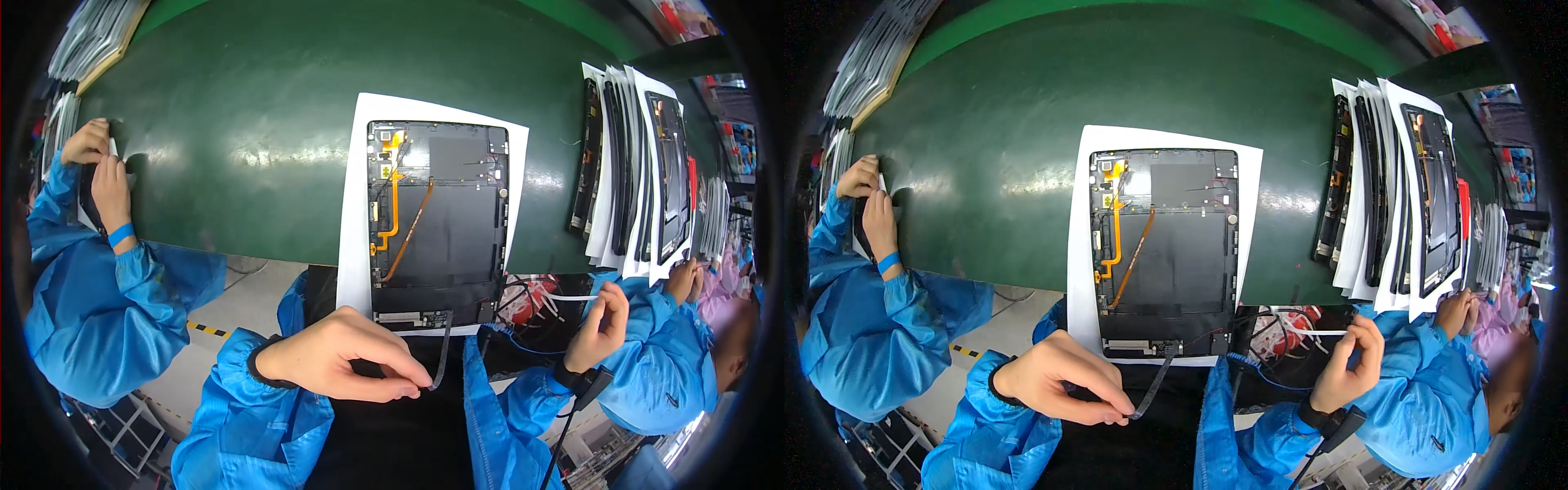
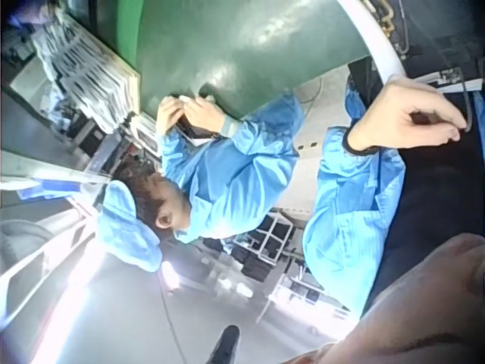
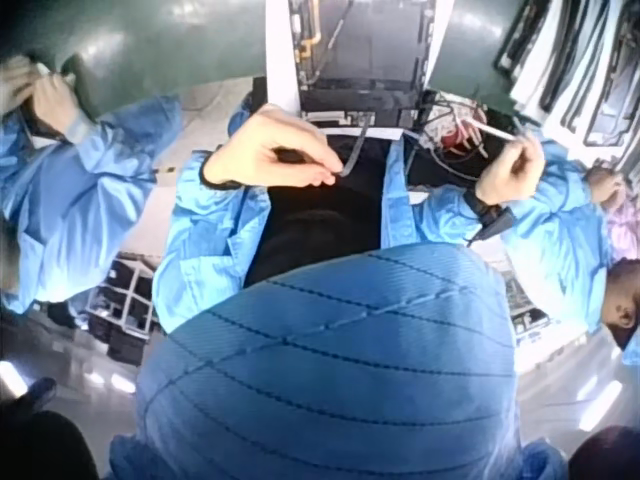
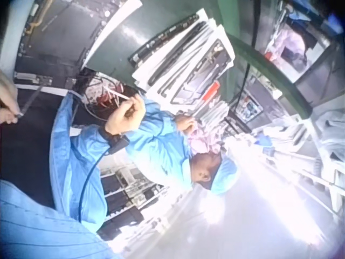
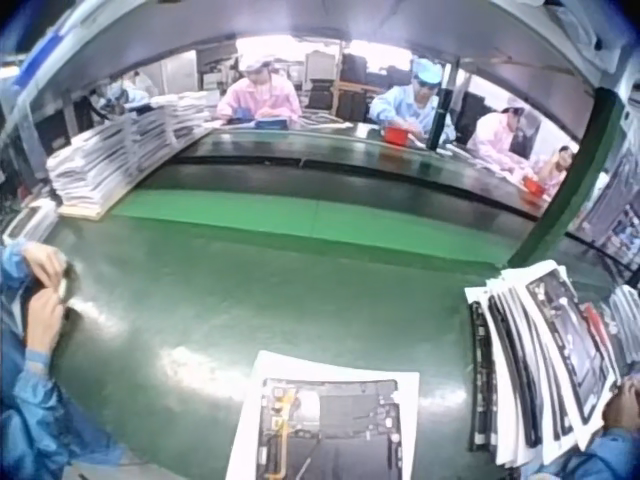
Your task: Assembling internal components, ribbon cables, and adhesive strips into tablet housings on a factory production line.
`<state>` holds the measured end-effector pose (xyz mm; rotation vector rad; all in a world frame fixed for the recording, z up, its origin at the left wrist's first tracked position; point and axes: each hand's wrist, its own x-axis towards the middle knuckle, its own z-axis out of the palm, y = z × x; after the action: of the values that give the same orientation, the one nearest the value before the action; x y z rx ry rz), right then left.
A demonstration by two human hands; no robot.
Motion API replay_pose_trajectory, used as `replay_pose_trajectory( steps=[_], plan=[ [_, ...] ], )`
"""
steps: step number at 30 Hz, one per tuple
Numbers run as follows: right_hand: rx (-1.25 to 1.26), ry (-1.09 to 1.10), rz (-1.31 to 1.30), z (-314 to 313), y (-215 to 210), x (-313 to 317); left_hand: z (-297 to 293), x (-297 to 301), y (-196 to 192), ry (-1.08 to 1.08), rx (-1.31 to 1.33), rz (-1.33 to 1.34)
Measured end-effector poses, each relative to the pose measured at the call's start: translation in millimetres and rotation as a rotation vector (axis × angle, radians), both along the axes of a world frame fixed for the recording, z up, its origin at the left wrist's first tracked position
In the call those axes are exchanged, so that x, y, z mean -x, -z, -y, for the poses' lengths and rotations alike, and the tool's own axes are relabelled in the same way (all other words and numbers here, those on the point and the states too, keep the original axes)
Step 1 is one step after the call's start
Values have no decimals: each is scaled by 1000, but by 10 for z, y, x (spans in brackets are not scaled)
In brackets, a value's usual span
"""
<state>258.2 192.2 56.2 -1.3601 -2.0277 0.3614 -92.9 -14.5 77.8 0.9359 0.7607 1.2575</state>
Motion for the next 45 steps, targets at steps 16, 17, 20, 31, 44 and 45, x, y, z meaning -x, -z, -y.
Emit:
replay_pose_trajectory(
  steps=[16, 17, 20, 31, 44, 45],
  plan=[
    [153, -1160, -291, 293, -501, 1472, -63, -167, -168, -295, -11, -79],
    [146, -1160, -282, 262, -509, 1500, -117, -147, -89, -406, -139, -290],
    [51, -1118, -172, 137, -462, 1582, -162, -69, 93, -419, -304, -1381],
    [110, -828, -76, -416, 93, 2066, -191, -20, 253, -115, -179, -1511],
    [112, -806, -8, -482, 197, 2133, -256, 13, 240, 18, -205, -1450],
    [112, -803, -5, -483, 197, 2133, -254, 17, 243, 21, -201, -1444]
  ],
)
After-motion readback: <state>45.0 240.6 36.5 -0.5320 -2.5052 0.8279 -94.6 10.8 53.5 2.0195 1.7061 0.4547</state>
